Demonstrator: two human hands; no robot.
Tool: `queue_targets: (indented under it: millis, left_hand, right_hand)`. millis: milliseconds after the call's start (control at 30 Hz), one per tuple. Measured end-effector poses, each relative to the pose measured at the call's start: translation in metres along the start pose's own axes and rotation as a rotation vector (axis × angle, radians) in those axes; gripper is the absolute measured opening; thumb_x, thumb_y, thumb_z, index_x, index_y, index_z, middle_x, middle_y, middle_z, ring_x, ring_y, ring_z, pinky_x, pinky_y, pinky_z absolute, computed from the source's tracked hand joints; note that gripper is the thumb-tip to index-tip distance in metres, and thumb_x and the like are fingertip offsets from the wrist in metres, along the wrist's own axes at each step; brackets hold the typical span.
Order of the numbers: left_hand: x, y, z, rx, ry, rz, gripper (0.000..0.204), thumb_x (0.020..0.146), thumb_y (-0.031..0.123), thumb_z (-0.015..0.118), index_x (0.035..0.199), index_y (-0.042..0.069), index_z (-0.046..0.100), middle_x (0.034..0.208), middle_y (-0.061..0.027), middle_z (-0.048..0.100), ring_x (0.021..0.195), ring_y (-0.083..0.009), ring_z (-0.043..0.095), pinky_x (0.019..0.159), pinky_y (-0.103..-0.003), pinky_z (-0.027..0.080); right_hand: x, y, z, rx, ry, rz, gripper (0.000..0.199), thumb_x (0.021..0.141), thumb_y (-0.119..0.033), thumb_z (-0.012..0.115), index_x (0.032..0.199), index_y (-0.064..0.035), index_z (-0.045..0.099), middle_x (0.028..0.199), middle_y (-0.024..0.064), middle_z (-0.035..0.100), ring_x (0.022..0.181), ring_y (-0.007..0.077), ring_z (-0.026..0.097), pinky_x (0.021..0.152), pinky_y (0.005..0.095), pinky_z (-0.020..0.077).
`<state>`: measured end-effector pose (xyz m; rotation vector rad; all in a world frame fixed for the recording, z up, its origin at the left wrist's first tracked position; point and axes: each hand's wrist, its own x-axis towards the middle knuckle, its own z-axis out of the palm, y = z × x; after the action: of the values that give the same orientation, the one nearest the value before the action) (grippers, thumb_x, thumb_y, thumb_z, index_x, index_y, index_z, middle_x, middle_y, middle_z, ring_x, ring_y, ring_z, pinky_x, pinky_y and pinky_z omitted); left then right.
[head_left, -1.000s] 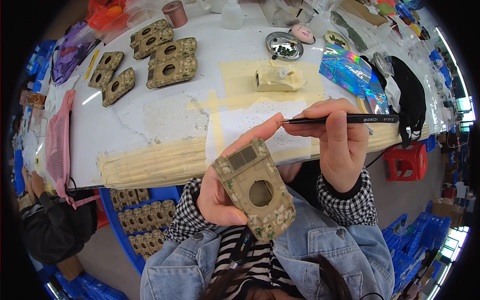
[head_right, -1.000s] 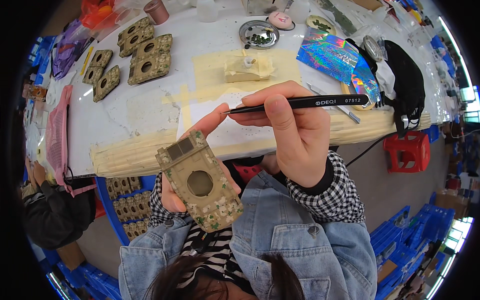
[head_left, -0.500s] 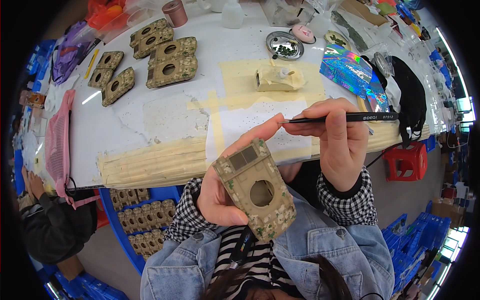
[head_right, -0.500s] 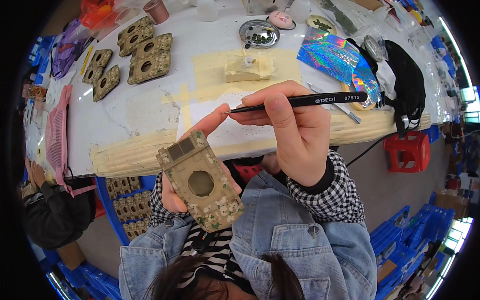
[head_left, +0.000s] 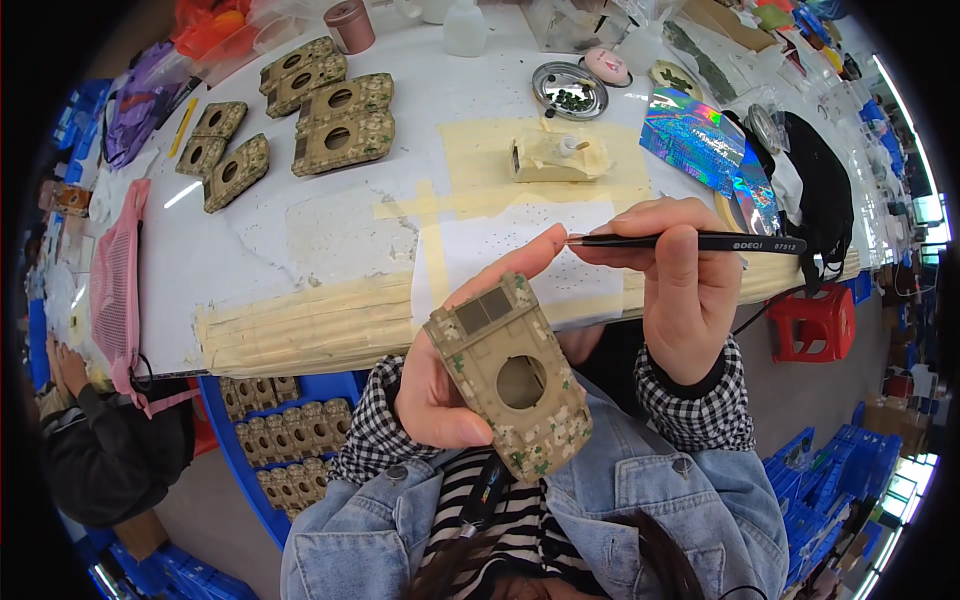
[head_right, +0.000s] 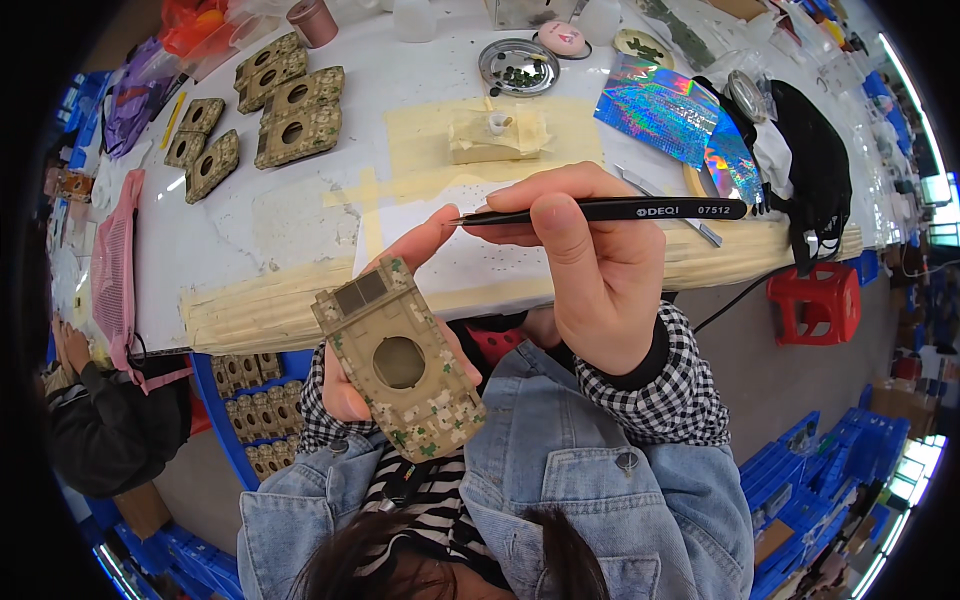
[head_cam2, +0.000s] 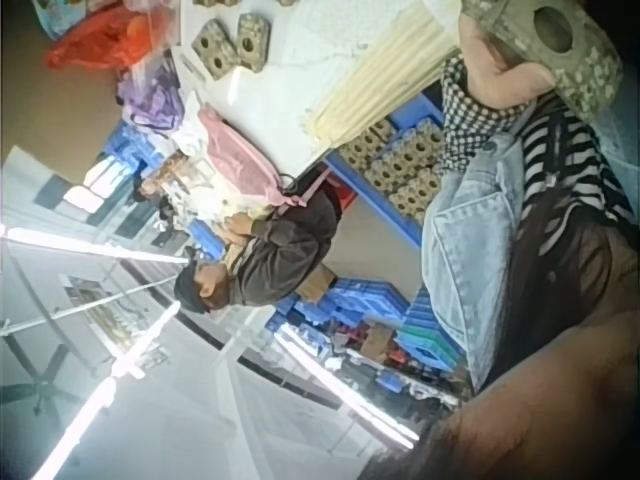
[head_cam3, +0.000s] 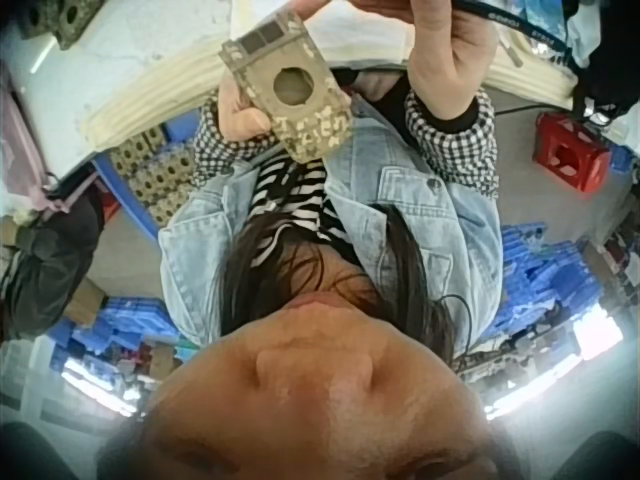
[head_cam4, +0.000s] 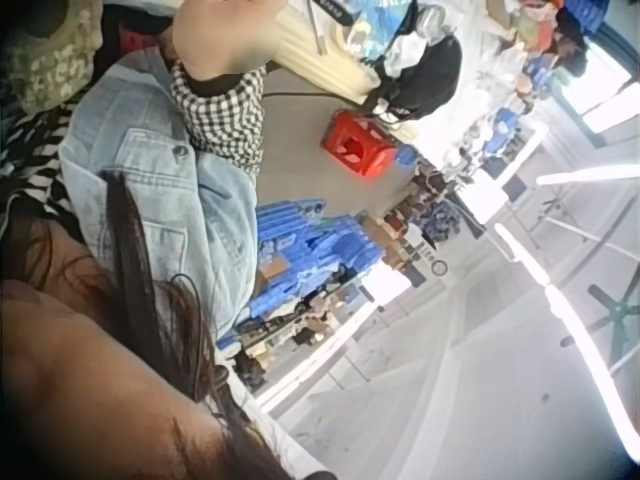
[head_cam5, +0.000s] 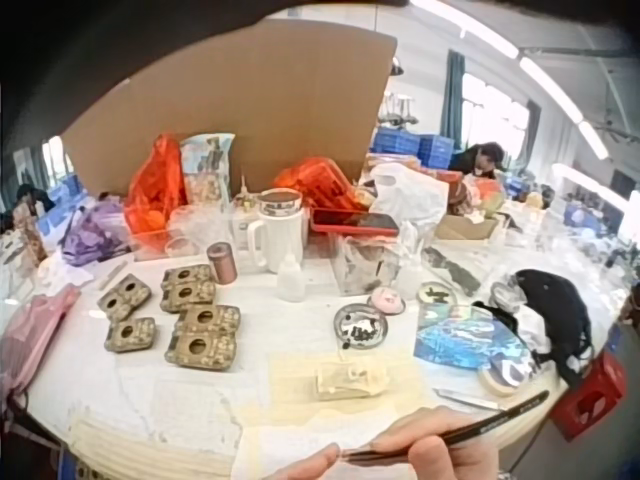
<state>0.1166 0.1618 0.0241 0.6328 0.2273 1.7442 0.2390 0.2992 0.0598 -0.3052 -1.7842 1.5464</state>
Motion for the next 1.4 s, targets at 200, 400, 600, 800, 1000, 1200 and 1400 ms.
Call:
queue_targets:
  millis: [200, 400, 600, 800, 1000, 1200, 1400]
  left_hand:
    - [-0.0007, 0.0009, 0.0014, 0.048, 0.016, -0.013, 0.104, 0.066, 0.018, 0.075, 0.140, -0.008, 0.007, 0.150, -0.0181, 0.002, 0.133, -0.0301, 0.028, 0.107, -0.044, 0.027]
    - [0.0010, 0.0015, 0.0040, 0.081, 0.054, -0.026, 0.106, 0.065, 0.020, 0.076, 0.140, -0.009, 0.008, 0.150, -0.0188, 0.002, 0.134, -0.0296, 0.026, 0.107, -0.043, 0.027]
    - [-0.0001, -0.0009, -0.0001, 0.051, 0.019, -0.002, 0.106, 0.065, 0.019, 0.076, 0.140, -0.010, 0.007, 0.149, -0.0198, 0.002, 0.134, -0.0300, 0.026, 0.107, -0.044, 0.028]
    - [0.0009, -0.0003, 0.0004, 0.040, 0.022, -0.002, 0.105, 0.066, 0.017, 0.075, 0.140, -0.010, 0.006, 0.149, -0.0199, 0.000, 0.133, -0.0309, 0.026, 0.107, -0.044, 0.028]
    - [0.0008, -0.0009, 0.0022, 0.031, 0.026, 0.009, 0.105, 0.066, 0.017, 0.075, 0.140, -0.010, 0.005, 0.149, -0.0198, 0.000, 0.133, -0.0317, 0.026, 0.107, -0.044, 0.028]
    - [0.0007, -0.0007, 0.0010, 0.030, 0.017, 0.006, 0.104, 0.066, 0.017, 0.075, 0.140, -0.010, 0.005, 0.150, -0.0194, 0.000, 0.133, -0.0312, 0.027, 0.107, -0.044, 0.027]
    - [0.0006, -0.0004, 0.0003, 0.028, 0.022, -0.002, 0.103, 0.066, 0.016, 0.074, 0.140, -0.009, 0.007, 0.150, -0.0189, 0.001, 0.133, -0.0297, 0.027, 0.107, -0.043, 0.027]
  right_hand:
    - [0.0007, 0.0010, -0.0008, -0.002, -0.033, -0.007, 0.034, 0.099, -0.023, 0.035, 0.099, 0.0071, 0.050, 0.095, 0.0147, 0.054, 0.086, 0.0263, 0.064, 0.077, 0.0372, 0.0564]
    - [0.0012, 0.0002, -0.0009, -0.016, -0.029, -0.006, 0.034, 0.099, -0.024, 0.035, 0.099, 0.0072, 0.050, 0.094, 0.0148, 0.054, 0.085, 0.0264, 0.064, 0.077, 0.0370, 0.0565]
    - [0.0010, 0.0005, -0.0004, -0.012, -0.025, 0.002, 0.034, 0.099, -0.024, 0.035, 0.098, 0.0072, 0.050, 0.094, 0.0149, 0.054, 0.084, 0.0269, 0.064, 0.076, 0.0372, 0.0565]
    - [0.0012, 0.0015, -0.0007, 0.003, -0.022, 0.010, 0.034, 0.099, -0.024, 0.035, 0.098, 0.0068, 0.050, 0.094, 0.0149, 0.054, 0.084, 0.0270, 0.064, 0.076, 0.0381, 0.0566]
    - [0.0015, 0.0020, -0.0013, 0.011, -0.023, 0.018, 0.034, 0.099, -0.024, 0.035, 0.098, 0.0068, 0.050, 0.094, 0.0148, 0.055, 0.084, 0.0269, 0.064, 0.076, 0.0386, 0.0566]
    - [0.0020, 0.0018, -0.0011, -0.004, -0.030, 0.008, 0.034, 0.099, -0.024, 0.035, 0.098, 0.0070, 0.050, 0.094, 0.0149, 0.055, 0.084, 0.0274, 0.064, 0.076, 0.0381, 0.0564]
    - [0.0023, 0.0011, -0.0012, -0.022, -0.032, 0.011, 0.035, 0.099, -0.024, 0.035, 0.098, 0.0074, 0.050, 0.094, 0.0149, 0.055, 0.084, 0.0279, 0.065, 0.076, 0.0374, 0.0563]
